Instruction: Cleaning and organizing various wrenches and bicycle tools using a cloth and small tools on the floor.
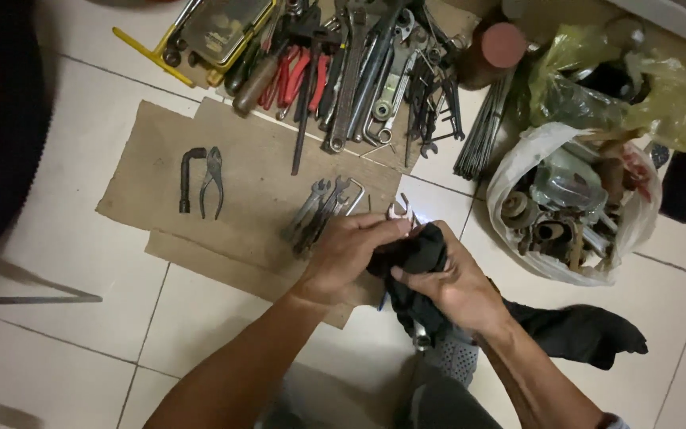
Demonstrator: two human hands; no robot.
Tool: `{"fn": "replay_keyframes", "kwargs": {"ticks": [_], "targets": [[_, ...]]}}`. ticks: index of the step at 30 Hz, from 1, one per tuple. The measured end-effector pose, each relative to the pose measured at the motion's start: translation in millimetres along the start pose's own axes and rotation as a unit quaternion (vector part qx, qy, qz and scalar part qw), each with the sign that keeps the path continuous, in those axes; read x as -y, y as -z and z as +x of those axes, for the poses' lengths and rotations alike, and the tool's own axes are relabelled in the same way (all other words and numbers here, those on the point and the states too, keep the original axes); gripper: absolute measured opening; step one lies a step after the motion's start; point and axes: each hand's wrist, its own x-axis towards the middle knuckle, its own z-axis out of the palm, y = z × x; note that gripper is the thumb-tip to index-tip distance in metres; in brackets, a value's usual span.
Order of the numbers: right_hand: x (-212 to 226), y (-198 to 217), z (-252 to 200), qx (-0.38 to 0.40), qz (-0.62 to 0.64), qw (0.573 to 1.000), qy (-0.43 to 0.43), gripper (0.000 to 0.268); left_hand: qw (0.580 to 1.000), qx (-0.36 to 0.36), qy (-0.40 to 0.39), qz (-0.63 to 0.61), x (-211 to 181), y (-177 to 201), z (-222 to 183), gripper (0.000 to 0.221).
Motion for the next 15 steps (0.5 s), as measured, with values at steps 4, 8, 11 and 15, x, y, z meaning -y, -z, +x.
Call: {"fn": "replay_keyframes", "kwargs": {"ticks": [4, 8, 11, 15], "targets": [[2, -9, -11, -0.017, -0.058, 0.997, -0.047, 0.042, 0.996, -0.058, -0.003, -0.062, -3, 8, 4, 0.029], [5, -17, -25, -0.047, -0.226, 0.972, -0.03, 0.047, 0.99, -0.14, -0.018, 0.018, -16, 8, 11, 0.027], [5, -19, -25, -0.063, -0.319, 0.946, -0.021, 0.047, 0.985, -0.169, -0.023, -0.019, -13, 5, 18, 0.032], [-13, -19, -23, -0.054, -0.375, 0.923, 0.065, 0.049, 0.984, -0.173, -0.025, -0.015, -23, -11, -18, 0.039]]}}
